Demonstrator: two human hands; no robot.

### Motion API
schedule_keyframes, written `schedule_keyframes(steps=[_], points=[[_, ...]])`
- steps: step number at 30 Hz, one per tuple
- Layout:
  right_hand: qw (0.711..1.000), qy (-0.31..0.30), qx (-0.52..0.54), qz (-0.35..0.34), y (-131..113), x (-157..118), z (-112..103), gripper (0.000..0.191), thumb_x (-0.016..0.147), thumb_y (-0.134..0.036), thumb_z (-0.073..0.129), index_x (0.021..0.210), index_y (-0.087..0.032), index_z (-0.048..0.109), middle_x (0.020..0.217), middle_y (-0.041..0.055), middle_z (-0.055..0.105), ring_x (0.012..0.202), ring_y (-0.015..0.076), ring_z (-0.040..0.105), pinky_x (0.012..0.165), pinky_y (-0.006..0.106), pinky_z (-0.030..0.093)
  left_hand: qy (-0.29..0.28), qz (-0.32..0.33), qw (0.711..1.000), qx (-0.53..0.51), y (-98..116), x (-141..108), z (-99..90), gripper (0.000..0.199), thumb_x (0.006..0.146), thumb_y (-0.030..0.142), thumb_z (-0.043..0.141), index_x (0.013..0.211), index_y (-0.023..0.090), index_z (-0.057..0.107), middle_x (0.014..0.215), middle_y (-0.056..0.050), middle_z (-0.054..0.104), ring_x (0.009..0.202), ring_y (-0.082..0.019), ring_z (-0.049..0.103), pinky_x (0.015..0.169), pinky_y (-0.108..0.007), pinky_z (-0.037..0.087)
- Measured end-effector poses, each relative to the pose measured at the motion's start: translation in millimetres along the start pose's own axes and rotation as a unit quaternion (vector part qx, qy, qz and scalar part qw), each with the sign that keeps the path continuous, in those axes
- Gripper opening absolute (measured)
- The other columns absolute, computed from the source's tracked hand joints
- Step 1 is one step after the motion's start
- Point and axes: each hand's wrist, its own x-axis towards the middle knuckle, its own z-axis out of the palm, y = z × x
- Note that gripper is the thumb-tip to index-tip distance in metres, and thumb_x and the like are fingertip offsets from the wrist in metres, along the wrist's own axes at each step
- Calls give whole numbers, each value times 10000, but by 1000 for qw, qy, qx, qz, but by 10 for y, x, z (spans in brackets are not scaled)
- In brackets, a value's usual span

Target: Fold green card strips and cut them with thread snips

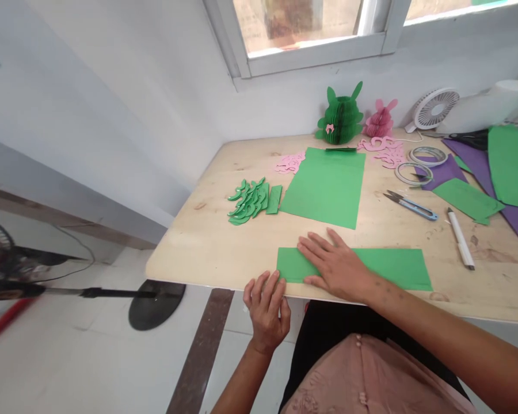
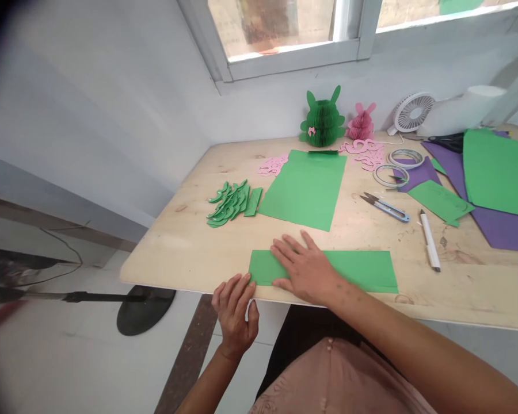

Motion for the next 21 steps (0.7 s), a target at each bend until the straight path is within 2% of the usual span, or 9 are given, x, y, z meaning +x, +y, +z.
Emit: schedule_keyframes(steps=[4, 7, 10, 13, 17, 21], points=[[998, 6, -31, 47, 131, -27, -68, 617, 964, -527, 353, 1416, -113, 422, 1490, 130, 395, 1393, 311, 294, 1134, 588, 124, 0, -2, 1000, 1, 12, 3, -2, 384, 843, 114, 467, 1215, 165, 549, 1189, -148, 646, 1258, -286, 487, 1039, -524, 313], [996, 34, -29, 82, -13, -47, -163, 625, 963, -523, 361, 1409, -89, 425, 1493, 156, 380, 1390, 318, 296, 1142, 586, 91, 5, 2, 1000, 3, 9, 8, -2, 401, 851, 123, 461, 1241, 179, 533, 1196, -145, 642, 1254, -286, 492, 1035, -525, 315], [999, 40, 10, 25, -266, -66, -213, 669, 951, -556, 367, 1427, -86, 398, 1503, 148, 367, 1402, 288, 275, 1164, 542, 91, 0, 4, 1000, 7, -5, 8, -4, 441, 849, 123, 474, 1281, 198, 512, 1205, -141, 640, 1248, -288, 499, 1033, -528, 319], [999, 27, 40, 10, -430, -74, -167, 685, 934, -577, 391, 1399, -75, 436, 1480, 152, 406, 1391, 279, 295, 1160, 527, 155, -2, 9, 1000, 9, -27, -3, -2, 494, 846, 118, 489, 1330, 217, 483, 1214, -132, 640, 1247, -284, 503, 1037, -521, 317], [998, 13, 47, 32, -397, -108, -56, 694, 930, -581, 398, 1406, -77, 426, 1492, 148, 387, 1391, 276, 298, 1147, 508, 207, -2, 17, 1000, 10, -55, -22, 8, 518, 856, 136, 494, 1364, 232, 459, 1243, -123, 630, 1259, -281, 493, 1044, -510, 302], [998, 7, 44, 35, -296, -162, -16, 770, 916, -628, 382, 1420, -45, 392, 1510, 166, 348, 1401, 290, 270, 1145, 527, 189, -6, 16, 1000, 4, -41, -12, 4, 508, 853, 131, 497, 1352, 219, 472, 1233, -128, 633, 1267, -282, 482, 1046, -513, 309]])
